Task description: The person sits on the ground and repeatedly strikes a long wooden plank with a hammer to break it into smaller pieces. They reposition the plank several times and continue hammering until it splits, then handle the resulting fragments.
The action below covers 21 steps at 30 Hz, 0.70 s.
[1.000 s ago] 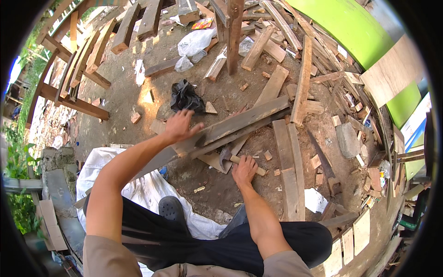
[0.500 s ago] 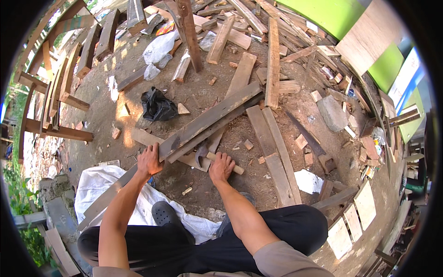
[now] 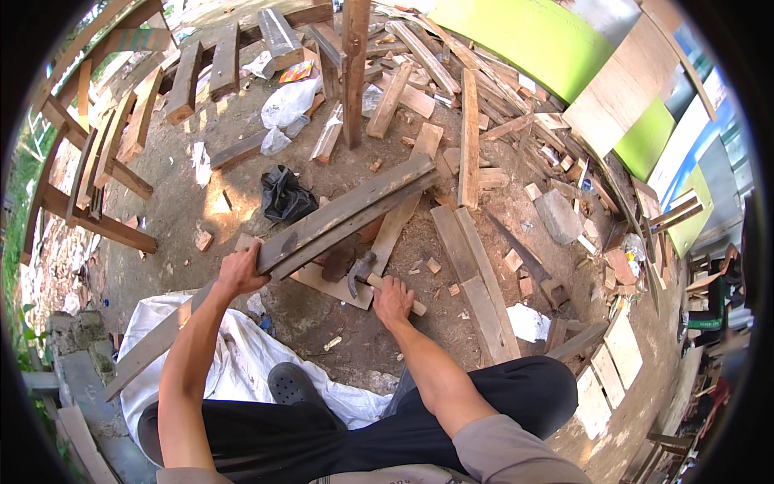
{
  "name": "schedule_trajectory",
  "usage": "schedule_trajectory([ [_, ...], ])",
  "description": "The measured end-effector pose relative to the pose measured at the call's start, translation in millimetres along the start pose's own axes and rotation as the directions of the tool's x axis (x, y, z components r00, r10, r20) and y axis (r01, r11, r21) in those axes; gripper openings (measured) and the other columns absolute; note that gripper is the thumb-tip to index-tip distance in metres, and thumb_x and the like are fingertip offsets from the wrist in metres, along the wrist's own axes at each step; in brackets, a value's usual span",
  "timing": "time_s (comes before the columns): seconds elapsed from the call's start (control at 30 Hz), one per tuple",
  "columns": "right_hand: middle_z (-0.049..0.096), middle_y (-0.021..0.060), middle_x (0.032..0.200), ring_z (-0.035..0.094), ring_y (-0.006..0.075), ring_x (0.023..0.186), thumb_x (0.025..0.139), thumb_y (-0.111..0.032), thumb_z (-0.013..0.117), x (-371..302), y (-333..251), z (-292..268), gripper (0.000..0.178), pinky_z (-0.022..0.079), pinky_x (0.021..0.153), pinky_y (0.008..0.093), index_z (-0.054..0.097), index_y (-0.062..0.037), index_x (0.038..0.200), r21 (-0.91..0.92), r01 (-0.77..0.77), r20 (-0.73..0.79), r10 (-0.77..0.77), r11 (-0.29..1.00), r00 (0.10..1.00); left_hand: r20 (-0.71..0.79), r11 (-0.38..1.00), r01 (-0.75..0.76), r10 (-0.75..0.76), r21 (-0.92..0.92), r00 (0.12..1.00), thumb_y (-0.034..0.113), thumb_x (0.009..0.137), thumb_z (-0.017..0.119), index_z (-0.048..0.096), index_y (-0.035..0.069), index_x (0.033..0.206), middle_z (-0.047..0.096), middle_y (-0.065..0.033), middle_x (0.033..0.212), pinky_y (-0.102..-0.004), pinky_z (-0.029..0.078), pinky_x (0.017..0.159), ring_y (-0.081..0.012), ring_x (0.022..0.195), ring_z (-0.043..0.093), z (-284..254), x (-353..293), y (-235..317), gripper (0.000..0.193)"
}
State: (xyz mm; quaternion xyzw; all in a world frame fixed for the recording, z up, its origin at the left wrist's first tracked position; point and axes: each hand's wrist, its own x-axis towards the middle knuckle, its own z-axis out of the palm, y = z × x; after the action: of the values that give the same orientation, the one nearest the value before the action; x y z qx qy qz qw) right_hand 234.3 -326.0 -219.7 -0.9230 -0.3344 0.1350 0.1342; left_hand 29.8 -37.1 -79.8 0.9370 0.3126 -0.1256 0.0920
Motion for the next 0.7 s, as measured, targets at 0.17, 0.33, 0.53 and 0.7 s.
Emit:
schedule_trajectory([
  [0.17, 0.065, 0.0232, 0.105, 0.063, 0.0428, 0.1, 0.095, -0.044, 0.059, -4.6, 5.1, -1.6, 0.044, 0.047, 0.085, 0.0535, 0.056, -0.0043, 0.114, 0.189, -0.038, 0.035, 0.032, 0.981, 0.999, 0.021, 0.999, -0.002, 0.003, -0.045, 1.0, 0.037, 0.067, 0.074, 0.046, 0.005, 0.125, 0.067, -0.0229, 0.098, -0.053, 0.052, 0.079, -0.0437, 0.09, 0.066, 14.1, 0.8, -6.4, 0.072],
  [0.33, 0.066, 0.0321, 0.098, 0.062, 0.0514, 0.098, 0.098, -0.054, 0.047, -1.2, -10.4, -18.7, 0.056, 0.047, 0.086, 0.0561, 0.058, -0.0017, 0.117, 0.29, -0.265, 0.132, 0.236, 0.919, 0.963, 0.002, 0.998, -0.003, 0.003, -0.059, 1.0, 0.036, 0.068, 0.074, 0.047, 0.004, 0.125, 0.068, -0.022, 0.098, -0.0522, 0.053, 0.08, -0.0407, 0.093, 0.067, 9.5, 7.2, -4.3, 0.07],
  [0.53, 0.065, 0.0336, 0.103, 0.061, 0.0521, 0.099, 0.098, -0.056, 0.046, 7.6, 9.5, -15.1, 0.06, 0.047, 0.087, 0.0568, 0.059, -0.0003, 0.115, 0.403, -0.23, 0.046, 0.232, 0.886, 0.972, -0.024, 0.999, 0.011, -0.013, -0.052, 1.0, 0.039, 0.067, 0.076, 0.049, 0.005, 0.123, 0.068, -0.0216, 0.092, -0.0512, 0.052, 0.077, -0.0407, 0.09, 0.067, 9.8, 25.4, -1.2, 0.071],
  [0.7, 0.065, 0.0334, 0.103, 0.061, 0.0519, 0.099, 0.097, -0.055, 0.05, 5.5, 1.8, -15.4, 0.06, 0.047, 0.086, 0.0552, 0.059, 0.0015, 0.117, 0.405, -0.203, 0.032, 0.209, 0.891, 0.977, -0.039, 0.998, -0.022, 0.02, -0.059, 0.999, 0.038, 0.067, 0.075, 0.048, 0.005, 0.124, 0.068, -0.0206, 0.094, -0.0504, 0.054, 0.077, -0.0406, 0.089, 0.068, 4.6, 26.0, -8.9, 0.071],
])
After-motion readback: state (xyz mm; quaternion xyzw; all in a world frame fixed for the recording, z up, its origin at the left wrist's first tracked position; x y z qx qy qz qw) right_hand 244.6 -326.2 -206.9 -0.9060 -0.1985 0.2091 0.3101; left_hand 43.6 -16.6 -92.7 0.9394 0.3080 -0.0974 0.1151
